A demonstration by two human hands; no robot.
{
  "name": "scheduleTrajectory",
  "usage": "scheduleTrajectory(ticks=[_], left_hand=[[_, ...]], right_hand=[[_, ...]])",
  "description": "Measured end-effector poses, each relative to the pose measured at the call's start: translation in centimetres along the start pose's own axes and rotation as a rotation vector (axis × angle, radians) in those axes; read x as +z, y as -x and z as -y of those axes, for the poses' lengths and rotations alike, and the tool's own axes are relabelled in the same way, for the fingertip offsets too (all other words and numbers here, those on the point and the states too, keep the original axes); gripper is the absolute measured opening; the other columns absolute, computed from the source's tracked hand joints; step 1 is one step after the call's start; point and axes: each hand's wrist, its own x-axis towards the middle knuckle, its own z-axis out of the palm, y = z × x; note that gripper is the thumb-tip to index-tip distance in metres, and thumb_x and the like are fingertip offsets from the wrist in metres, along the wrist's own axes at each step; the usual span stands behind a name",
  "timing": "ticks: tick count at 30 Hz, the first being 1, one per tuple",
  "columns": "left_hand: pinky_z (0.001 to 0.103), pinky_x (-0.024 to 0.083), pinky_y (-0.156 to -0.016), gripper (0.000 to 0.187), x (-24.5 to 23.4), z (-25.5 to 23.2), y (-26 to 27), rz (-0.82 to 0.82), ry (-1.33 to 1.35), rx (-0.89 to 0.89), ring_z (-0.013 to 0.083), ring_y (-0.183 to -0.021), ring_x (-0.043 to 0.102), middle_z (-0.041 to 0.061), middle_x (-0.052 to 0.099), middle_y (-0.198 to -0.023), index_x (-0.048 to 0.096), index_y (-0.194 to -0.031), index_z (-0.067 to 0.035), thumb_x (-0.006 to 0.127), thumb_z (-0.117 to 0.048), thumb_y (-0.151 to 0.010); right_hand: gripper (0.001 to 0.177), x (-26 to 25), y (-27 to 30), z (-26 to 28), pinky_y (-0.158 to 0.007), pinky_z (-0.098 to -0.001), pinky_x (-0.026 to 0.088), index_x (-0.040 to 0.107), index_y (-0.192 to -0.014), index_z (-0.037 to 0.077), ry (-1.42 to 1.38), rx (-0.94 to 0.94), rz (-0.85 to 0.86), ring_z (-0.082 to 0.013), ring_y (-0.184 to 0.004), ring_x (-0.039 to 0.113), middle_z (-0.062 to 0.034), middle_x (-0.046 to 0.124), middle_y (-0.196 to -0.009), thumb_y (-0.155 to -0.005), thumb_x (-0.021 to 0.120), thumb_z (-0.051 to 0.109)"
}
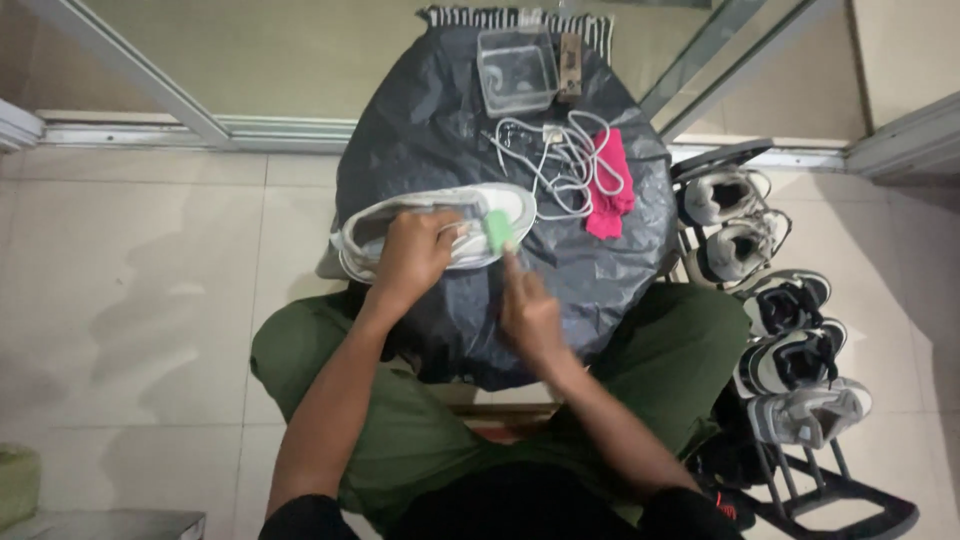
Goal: The person scrubs a white sneaker with a green brush, focusing on the upper and toe areas. The shoe is held in the left hand while the right hand applies the brush. The person rotates the shoe to access different sides during the cleaning process.
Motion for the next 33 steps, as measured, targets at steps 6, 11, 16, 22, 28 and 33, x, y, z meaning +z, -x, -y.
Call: scheduleTrajectory(ticks=[6, 11, 16, 22, 28, 33], left_hand=[[0.047, 0.06, -0.076, 0.017, 0.1, 0.3, -0.1, 0.004, 0.051, -0.017, 0.0408, -0.087, 0.073, 0.016, 0.077, -0.087, 0.081, -0.101, -0.01, 0.066, -0.013, -0.092], [0.049, 0.06, -0.076, 0.018, -0.2, -0.4, 0.0, 0.003, 0.043, -0.024, 0.0426, -0.086, 0.073, 0.017, 0.077, -0.087, 0.081, -0.1, -0.009, 0.065, -0.012, -0.092], [0.046, 0.06, -0.075, 0.017, -0.3, -0.6, 0.1, -0.005, 0.038, -0.056, 0.0398, -0.085, 0.074, 0.016, 0.077, -0.085, 0.081, -0.1, -0.011, 0.067, -0.012, -0.091], [0.049, 0.059, -0.077, 0.017, -0.7, -1.0, 0.2, -0.017, 0.1, -0.056, 0.0435, -0.086, 0.073, 0.018, 0.077, -0.088, 0.081, -0.101, -0.008, 0.067, -0.01, -0.091], [0.051, 0.059, -0.081, 0.017, -0.2, -0.3, 0.4, -0.004, 0.075, 0.011, 0.0429, -0.092, 0.072, 0.017, 0.078, -0.092, 0.08, -0.102, -0.01, 0.067, -0.012, -0.092], [0.047, 0.059, -0.075, 0.022, -1.6, -0.7, 0.9, -0.089, -0.05, 0.232, 0.036, -0.085, 0.075, 0.014, 0.078, -0.085, 0.081, -0.099, -0.013, 0.064, -0.004, -0.088]], right_hand=[[0.051, -2.3, -3.6, -3.6, -0.043, -0.0417, 0.048, 0.061, -0.145, 0.017, 0.156, 0.074, -0.058, -0.0298, -0.045, 0.058, -0.0087, 0.055, -0.071, -0.094, 0.059, 0.013], [0.051, -2.5, -0.6, 0.5, -0.039, -0.0392, 0.048, 0.06, -0.144, 0.02, 0.125, -0.002, 0.01, -0.026, -0.044, 0.059, -0.0044, 0.056, -0.073, -0.092, 0.059, 0.018], [0.047, -2.5, -1.6, -1.0, -0.039, -0.042, 0.047, 0.064, -0.14, 0.017, 0.148, 0.004, -0.019, -0.0307, -0.043, 0.06, -0.0081, 0.059, -0.075, -0.092, 0.063, 0.018], [0.055, -3.0, -0.1, 1.7, -0.034, -0.0379, 0.046, 0.057, -0.147, 0.021, 0.16, -0.04, 0.013, -0.024, -0.038, 0.058, -0.0029, 0.058, -0.072, -0.092, 0.059, 0.019], [0.057, -3.1, -1.5, -1.9, -0.035, -0.0405, 0.046, 0.058, -0.147, 0.025, 0.244, 0.03, 0.035, -0.0275, -0.036, 0.055, -0.0036, 0.052, -0.068, -0.09, 0.059, 0.022], [0.045, -4.2, -3.1, -5.1, -0.06, -0.0512, 0.054, 0.066, -0.141, 0.022, -0.193, 0.374, -0.005, -0.0419, -0.077, 0.071, -0.0176, 0.074, -0.087, -0.098, 0.062, 0.011]])
